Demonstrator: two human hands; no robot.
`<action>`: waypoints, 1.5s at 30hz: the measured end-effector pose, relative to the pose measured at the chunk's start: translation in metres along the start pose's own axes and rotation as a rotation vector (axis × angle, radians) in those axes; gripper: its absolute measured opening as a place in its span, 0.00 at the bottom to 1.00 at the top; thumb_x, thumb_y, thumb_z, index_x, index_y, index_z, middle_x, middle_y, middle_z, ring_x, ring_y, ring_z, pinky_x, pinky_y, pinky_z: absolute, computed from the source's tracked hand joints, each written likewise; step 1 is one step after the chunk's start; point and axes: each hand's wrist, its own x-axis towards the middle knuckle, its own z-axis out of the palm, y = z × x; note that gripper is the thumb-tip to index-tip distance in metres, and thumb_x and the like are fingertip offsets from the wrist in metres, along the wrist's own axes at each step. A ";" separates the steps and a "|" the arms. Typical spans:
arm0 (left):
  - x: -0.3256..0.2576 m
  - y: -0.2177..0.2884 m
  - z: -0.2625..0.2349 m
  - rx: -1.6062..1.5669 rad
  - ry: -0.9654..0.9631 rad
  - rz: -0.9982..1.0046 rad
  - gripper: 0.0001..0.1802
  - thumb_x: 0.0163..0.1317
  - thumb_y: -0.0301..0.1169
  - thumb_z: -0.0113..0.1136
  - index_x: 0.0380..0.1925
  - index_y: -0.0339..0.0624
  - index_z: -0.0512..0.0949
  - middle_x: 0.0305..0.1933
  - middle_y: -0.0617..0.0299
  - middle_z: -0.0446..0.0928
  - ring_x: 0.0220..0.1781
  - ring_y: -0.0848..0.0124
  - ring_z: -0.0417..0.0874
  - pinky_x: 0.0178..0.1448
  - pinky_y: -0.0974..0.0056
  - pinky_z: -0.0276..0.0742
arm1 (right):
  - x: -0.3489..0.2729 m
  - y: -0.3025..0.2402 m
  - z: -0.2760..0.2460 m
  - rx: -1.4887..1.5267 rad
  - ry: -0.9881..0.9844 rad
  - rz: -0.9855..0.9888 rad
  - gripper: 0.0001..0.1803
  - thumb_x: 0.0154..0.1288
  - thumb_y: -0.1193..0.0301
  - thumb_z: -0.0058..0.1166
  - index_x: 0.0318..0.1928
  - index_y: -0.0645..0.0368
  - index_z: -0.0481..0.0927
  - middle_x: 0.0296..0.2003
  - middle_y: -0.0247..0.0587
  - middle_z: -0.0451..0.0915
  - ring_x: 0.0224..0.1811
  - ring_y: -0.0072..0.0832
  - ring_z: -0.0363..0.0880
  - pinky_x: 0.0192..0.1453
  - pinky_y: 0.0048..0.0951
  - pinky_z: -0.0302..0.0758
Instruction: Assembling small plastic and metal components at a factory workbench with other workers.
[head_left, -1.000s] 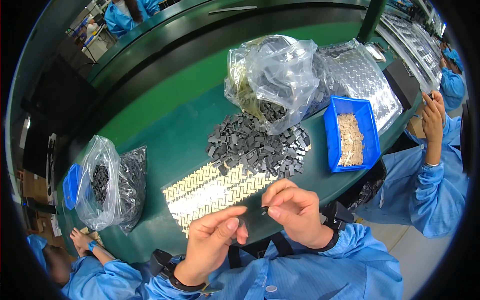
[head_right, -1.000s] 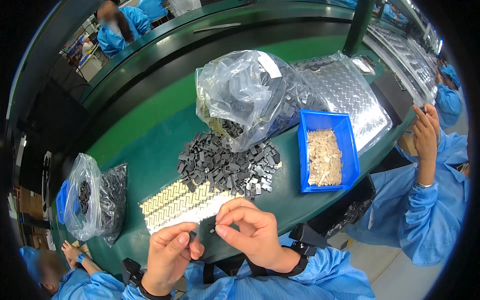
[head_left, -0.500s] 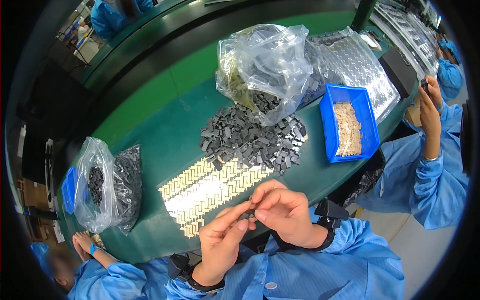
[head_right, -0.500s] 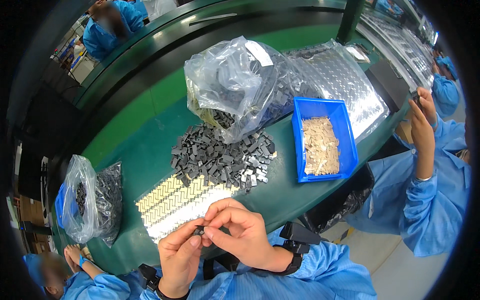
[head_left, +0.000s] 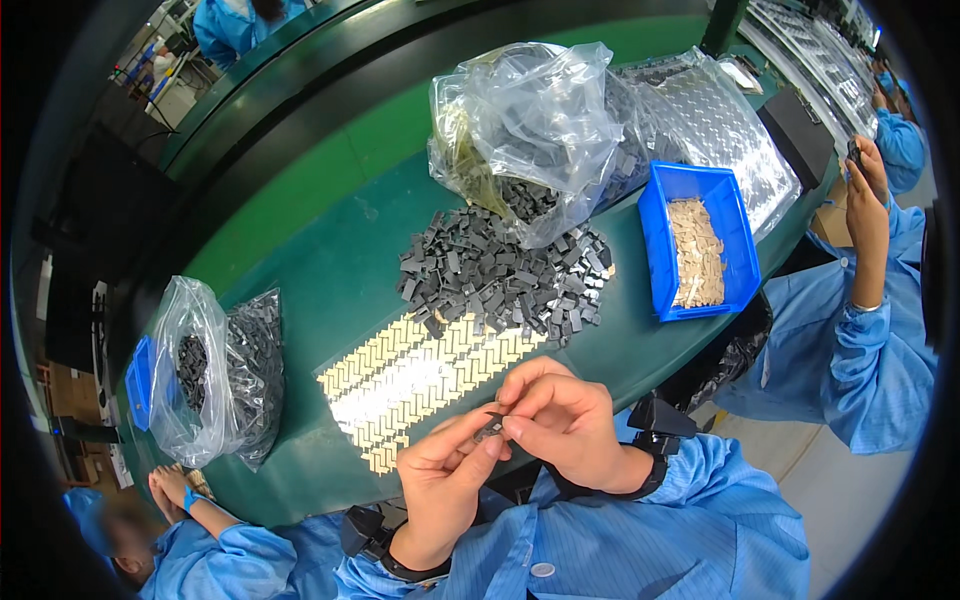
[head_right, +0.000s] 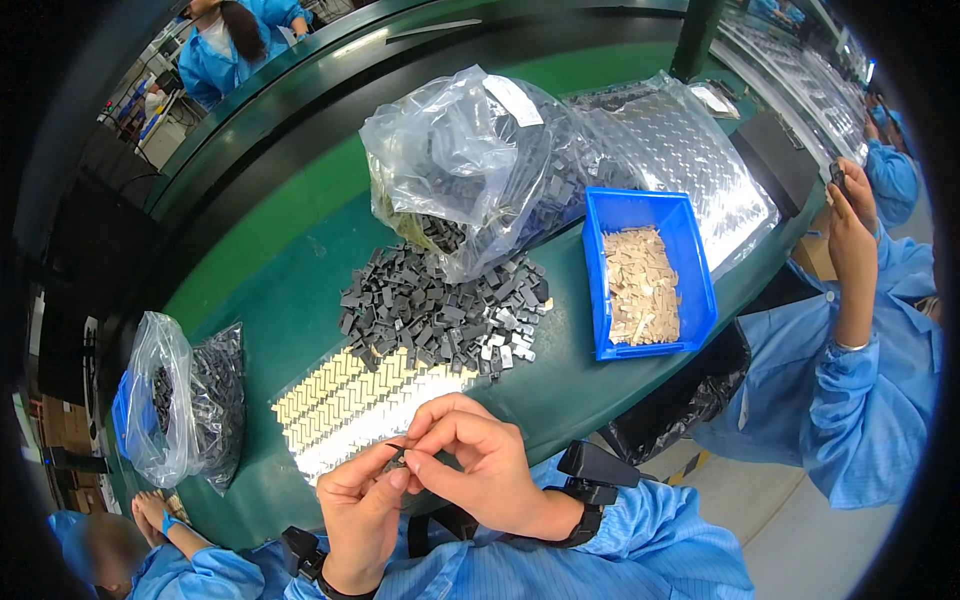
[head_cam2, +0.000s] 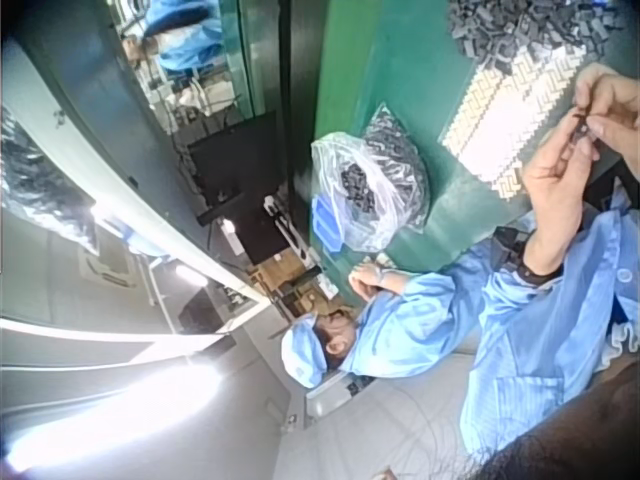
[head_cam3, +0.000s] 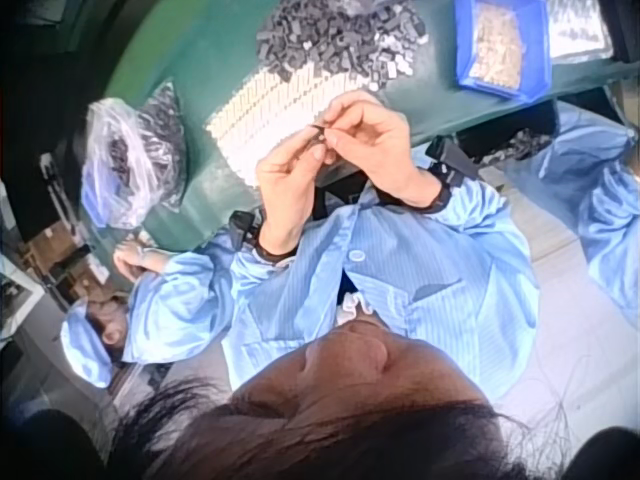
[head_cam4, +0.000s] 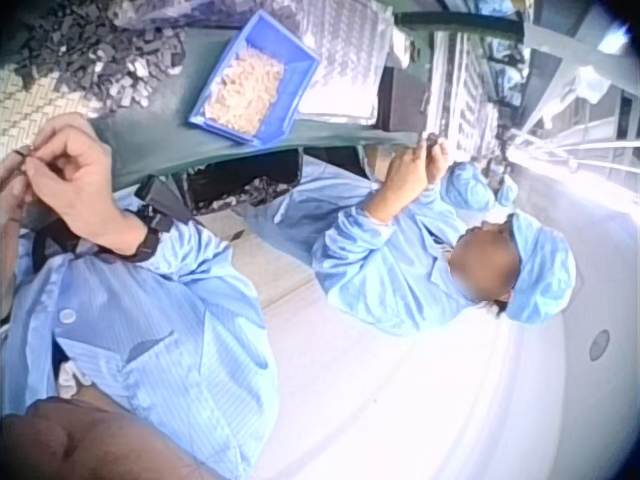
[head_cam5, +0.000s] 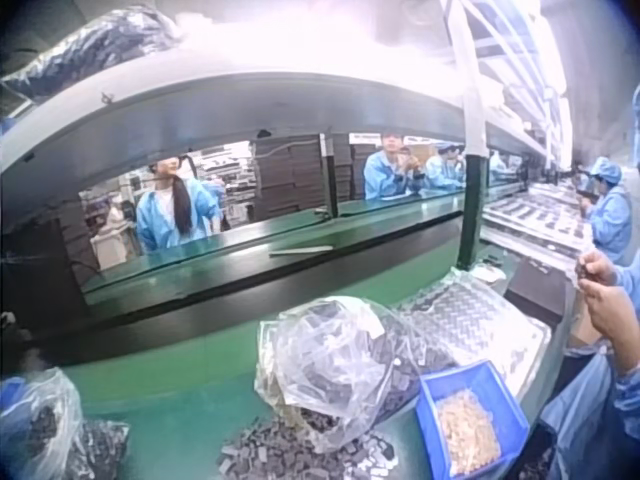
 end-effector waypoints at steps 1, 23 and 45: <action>0.000 0.000 0.000 0.000 0.000 0.000 0.17 0.55 0.15 0.54 0.46 0.32 0.74 0.45 0.51 0.76 0.35 0.73 0.78 0.40 0.73 0.75 | 0.000 0.001 0.000 0.000 0.000 0.000 0.03 0.53 0.85 0.53 0.29 0.66 0.74 0.41 0.43 0.69 0.40 0.24 0.72 0.44 0.23 0.72; -0.001 -0.003 0.000 -0.040 -0.023 0.077 0.17 0.56 0.14 0.53 0.46 0.33 0.73 0.46 0.50 0.74 0.39 0.70 0.79 0.45 0.70 0.77 | -0.001 0.005 0.002 -0.164 0.027 -0.105 0.04 0.51 0.84 0.55 0.26 0.66 0.74 0.39 0.42 0.69 0.41 0.26 0.71 0.44 0.25 0.72; -0.003 0.000 0.003 -0.183 0.029 0.007 0.11 0.57 0.16 0.51 0.41 0.30 0.76 0.44 0.46 0.76 0.39 0.66 0.78 0.44 0.66 0.76 | -0.004 0.008 -0.002 -0.330 -0.014 -0.190 0.04 0.51 0.84 0.56 0.26 0.66 0.74 0.38 0.42 0.69 0.39 0.26 0.71 0.42 0.26 0.72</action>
